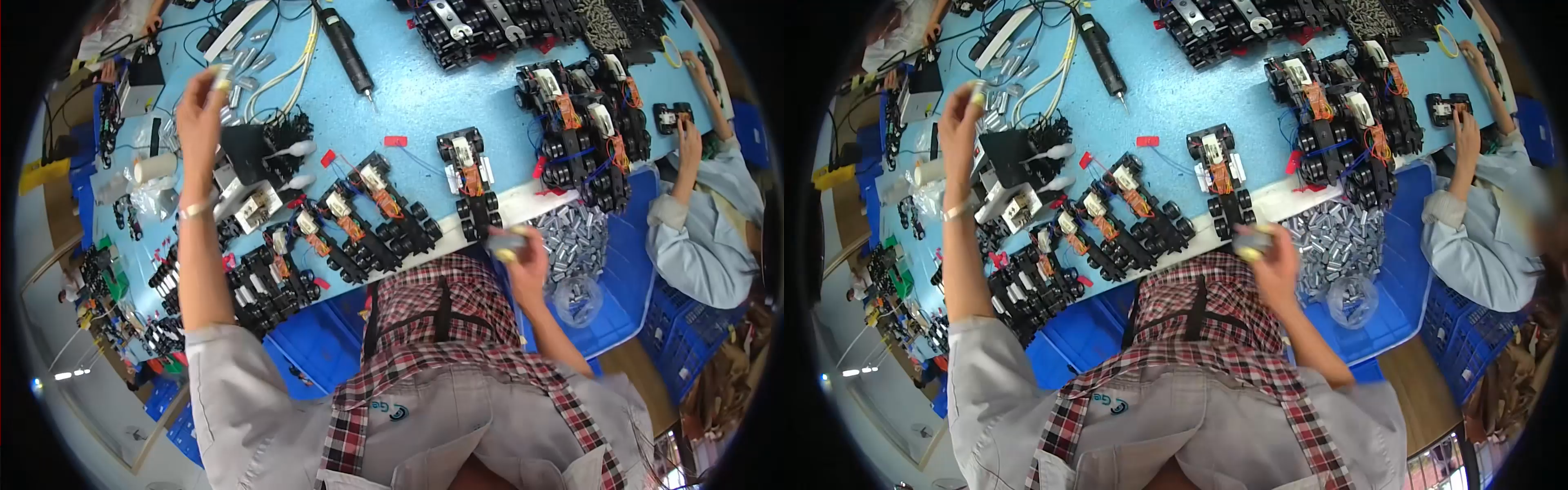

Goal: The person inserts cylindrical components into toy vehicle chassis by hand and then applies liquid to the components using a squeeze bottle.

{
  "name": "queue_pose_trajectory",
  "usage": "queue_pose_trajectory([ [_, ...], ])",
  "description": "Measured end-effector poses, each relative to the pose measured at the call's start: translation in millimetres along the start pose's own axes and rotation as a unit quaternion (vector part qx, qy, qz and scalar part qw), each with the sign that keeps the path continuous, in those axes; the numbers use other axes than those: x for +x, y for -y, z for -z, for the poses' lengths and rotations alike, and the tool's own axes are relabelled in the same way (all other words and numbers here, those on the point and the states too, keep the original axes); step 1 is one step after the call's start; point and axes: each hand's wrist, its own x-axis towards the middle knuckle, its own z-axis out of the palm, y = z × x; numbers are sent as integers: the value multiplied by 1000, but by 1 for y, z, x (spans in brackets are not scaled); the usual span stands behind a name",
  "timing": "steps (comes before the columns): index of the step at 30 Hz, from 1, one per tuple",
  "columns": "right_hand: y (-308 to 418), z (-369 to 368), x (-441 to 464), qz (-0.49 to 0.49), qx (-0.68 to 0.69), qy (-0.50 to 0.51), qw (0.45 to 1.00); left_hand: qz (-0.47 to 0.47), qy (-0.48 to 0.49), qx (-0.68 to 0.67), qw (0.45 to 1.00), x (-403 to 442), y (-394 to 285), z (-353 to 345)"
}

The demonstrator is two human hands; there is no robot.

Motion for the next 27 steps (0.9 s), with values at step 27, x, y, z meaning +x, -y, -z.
queue_pose_trajectory([
  [27,-49,-104,106,-49,-108,88,989,276,198,-140,930,-214,-30,-136],
])
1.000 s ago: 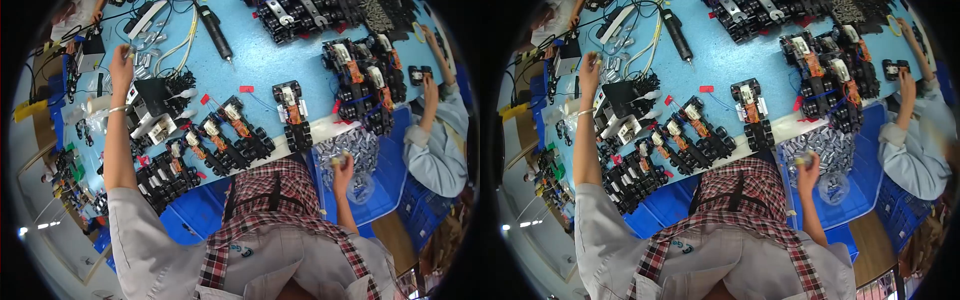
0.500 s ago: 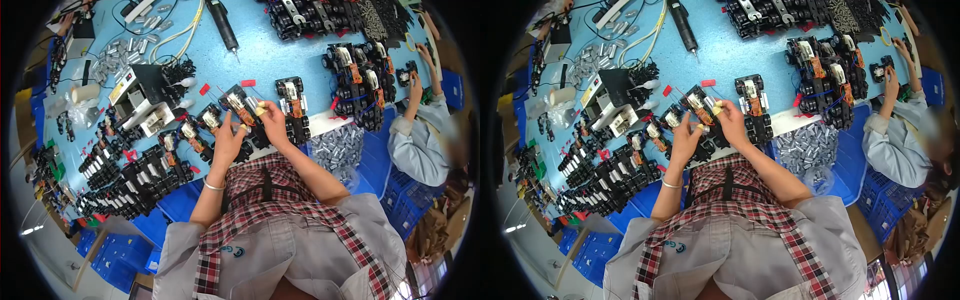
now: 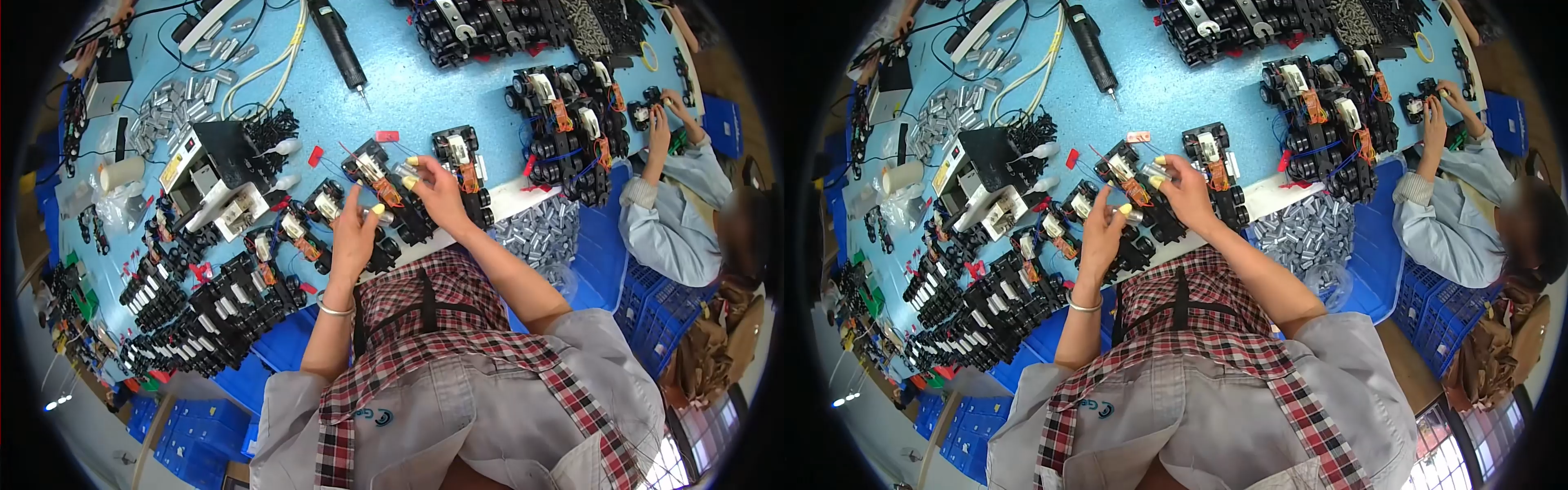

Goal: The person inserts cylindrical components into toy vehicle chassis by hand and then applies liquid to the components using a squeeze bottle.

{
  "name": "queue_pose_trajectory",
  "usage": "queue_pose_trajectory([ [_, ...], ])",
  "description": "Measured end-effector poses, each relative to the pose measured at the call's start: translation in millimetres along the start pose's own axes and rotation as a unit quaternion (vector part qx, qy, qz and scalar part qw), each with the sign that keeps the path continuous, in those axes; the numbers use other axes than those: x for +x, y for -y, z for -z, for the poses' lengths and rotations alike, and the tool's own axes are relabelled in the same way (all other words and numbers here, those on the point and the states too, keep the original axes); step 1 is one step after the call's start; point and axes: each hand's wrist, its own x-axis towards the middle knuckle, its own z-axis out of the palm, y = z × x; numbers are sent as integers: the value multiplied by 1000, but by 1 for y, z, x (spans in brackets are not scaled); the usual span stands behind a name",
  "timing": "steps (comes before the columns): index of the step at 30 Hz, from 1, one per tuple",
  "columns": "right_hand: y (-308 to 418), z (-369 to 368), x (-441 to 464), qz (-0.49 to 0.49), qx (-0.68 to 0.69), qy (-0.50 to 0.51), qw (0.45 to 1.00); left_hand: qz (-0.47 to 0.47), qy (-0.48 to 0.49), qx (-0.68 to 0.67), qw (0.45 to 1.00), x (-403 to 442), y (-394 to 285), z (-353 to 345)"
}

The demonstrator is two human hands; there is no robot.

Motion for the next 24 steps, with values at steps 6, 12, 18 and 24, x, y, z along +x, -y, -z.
queue_pose_trajectory([
  [6,-1,25,8,28,-25,26,999,32,-41,-139,989,11,7,-14],
  [12,0,8,27,75,-166,48,982,54,-33,-276,959,22,2,-34],
  [18,7,25,31,-24,-17,73,997,68,-64,-435,896,26,14,-33],
  [24,18,29,31,-98,59,154,981,61,-61,-544,835,36,14,-43],
])
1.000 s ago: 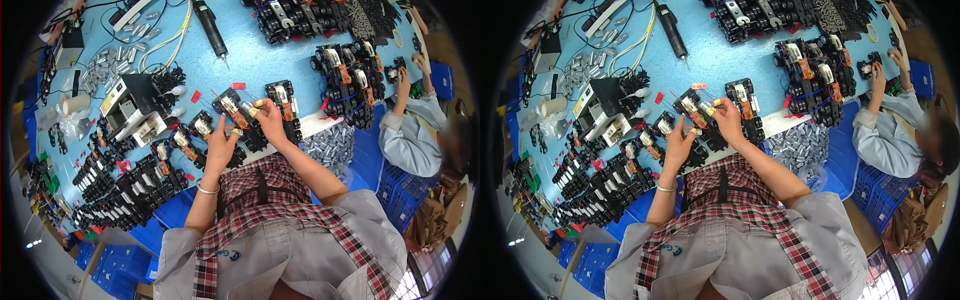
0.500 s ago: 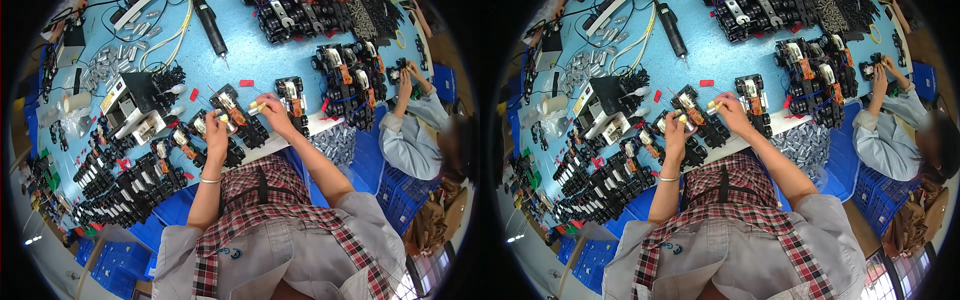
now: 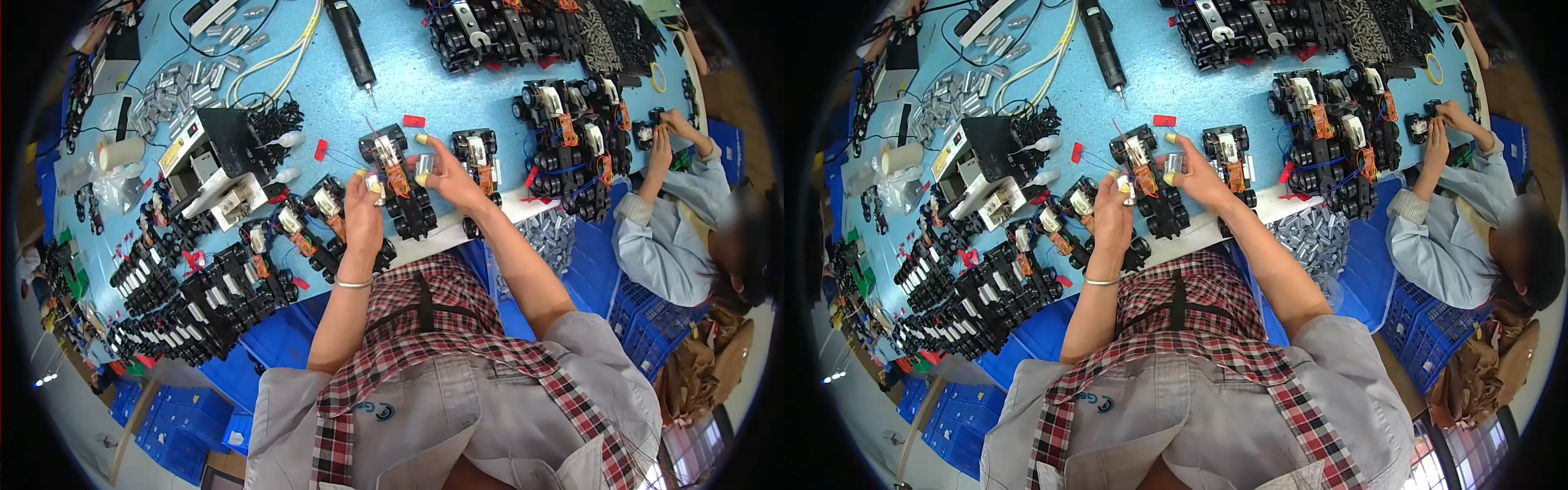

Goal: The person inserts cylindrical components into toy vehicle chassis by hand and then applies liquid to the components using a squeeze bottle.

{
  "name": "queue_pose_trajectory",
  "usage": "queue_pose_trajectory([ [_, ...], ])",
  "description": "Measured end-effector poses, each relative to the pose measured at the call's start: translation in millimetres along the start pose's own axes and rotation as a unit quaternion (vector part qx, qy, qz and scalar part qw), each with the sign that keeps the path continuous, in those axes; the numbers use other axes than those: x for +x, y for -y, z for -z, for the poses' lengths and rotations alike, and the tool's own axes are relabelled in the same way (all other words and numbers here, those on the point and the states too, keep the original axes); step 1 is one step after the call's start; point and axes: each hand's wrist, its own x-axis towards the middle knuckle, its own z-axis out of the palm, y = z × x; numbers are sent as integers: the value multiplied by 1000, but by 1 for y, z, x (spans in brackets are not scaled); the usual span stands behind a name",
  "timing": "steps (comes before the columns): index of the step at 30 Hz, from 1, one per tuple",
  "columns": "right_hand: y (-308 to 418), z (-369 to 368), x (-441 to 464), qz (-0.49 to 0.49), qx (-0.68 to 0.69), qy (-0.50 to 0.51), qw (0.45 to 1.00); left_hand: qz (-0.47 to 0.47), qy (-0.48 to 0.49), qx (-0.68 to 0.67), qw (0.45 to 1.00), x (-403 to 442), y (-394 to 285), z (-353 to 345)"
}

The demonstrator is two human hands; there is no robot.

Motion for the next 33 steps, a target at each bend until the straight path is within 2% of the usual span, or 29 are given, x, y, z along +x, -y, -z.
queue_pose_trajectory([
  [5,-8,7,8,-5,-52,16,998,-48,1,-22,999,4,1,4],
  [6,-7,4,9,13,-32,-10,999,-49,2,-22,999,5,0,1],
  [8,-5,-2,11,47,9,-60,997,-28,2,-10,1000,4,-1,-7],
  [10,-6,-5,14,44,15,-70,996,-20,1,-3,1000,4,-5,-9],
  [12,-8,-7,13,32,26,-93,995,27,13,21,999,1,-8,-7],
  [13,-7,-8,11,32,26,-93,995,50,19,32,998,0,-8,-6],
  [18,-7,-12,2,-15,9,-87,996,39,-4,40,998,-3,-10,0],
  [21,-4,-16,0,-25,16,-92,995,77,42,91,992,-6,-18,-6],
  [24,10,-17,-7,-79,-15,-80,994,85,67,104,989,-4,-20,-3],
  [29,-16,-13,0,-65,-13,-73,995,95,85,116,985,-4,-24,-4],
  [33,-22,-13,2,-37,-109,-38,993,82,117,83,986,4,-22,-2],
])
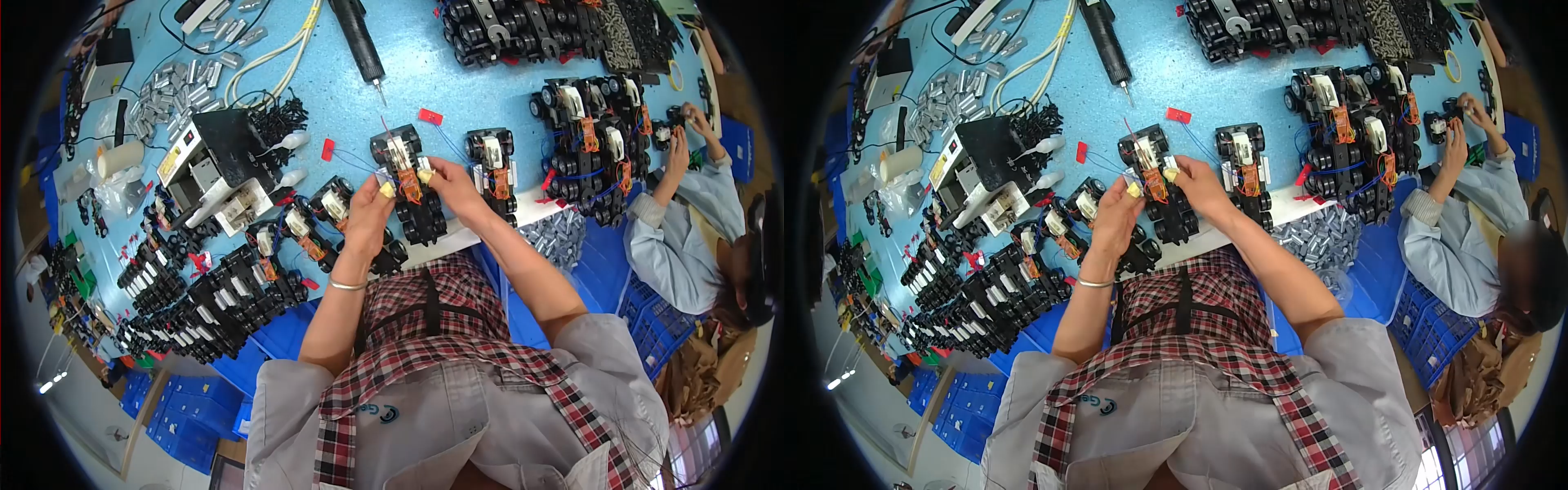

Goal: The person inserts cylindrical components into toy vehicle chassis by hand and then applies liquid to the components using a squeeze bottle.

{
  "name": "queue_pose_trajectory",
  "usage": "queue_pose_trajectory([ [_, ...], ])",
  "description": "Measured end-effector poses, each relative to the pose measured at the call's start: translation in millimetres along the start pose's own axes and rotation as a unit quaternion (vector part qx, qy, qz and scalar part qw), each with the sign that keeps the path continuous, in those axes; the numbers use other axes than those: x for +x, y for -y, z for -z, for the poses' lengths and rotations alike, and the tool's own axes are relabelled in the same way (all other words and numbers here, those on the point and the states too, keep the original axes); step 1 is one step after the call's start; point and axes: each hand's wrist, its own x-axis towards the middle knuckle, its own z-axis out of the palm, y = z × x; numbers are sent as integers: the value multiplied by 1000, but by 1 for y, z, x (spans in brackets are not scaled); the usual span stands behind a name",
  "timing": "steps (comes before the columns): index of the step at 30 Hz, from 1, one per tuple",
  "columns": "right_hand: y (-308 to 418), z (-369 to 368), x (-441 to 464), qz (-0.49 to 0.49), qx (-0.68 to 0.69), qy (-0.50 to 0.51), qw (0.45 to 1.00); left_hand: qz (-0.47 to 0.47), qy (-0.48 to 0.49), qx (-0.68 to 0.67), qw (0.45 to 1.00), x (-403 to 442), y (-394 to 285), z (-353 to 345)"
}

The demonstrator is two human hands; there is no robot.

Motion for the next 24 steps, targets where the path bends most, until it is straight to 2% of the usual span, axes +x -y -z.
queue_pose_trajectory([
  [3,15,-1,-5,-56,92,-27,994,31,-4,44,999,1,-9,3],
  [5,8,-1,-3,-50,86,-37,994,52,-9,62,997,2,-8,4],
  [8,-2,0,1,-43,75,-51,995,39,40,79,995,9,-4,8],
  [12,5,8,3,-39,79,-1,996,105,55,105,987,13,-19,8],
  [16,2,12,7,-38,29,42,998,105,60,78,990,18,-16,9],
  [18,0,10,7,29,-107,-13,994,68,127,110,983,18,-11,21],
  [19,-7,8,5,17,-89,-24,996,-114,178,382,900,21,8,47],
  [20,-6,4,2,19,-22,-28,999,-32,111,355,928,18,1,34],
  [21,-5,1,1,30,-51,-39,997,44,37,316,947,14,-7,20],
  [22,-10,1,3,55,-85,-38,994,19,55,347,936,15,-3,22],
  [23,-53,14,15,74,-165,-67,981,-8,72,378,923,18,1,24],
  [24,-16,0,-18,154,-294,-137,933,-60,-67,302,949,21,24,25],
])
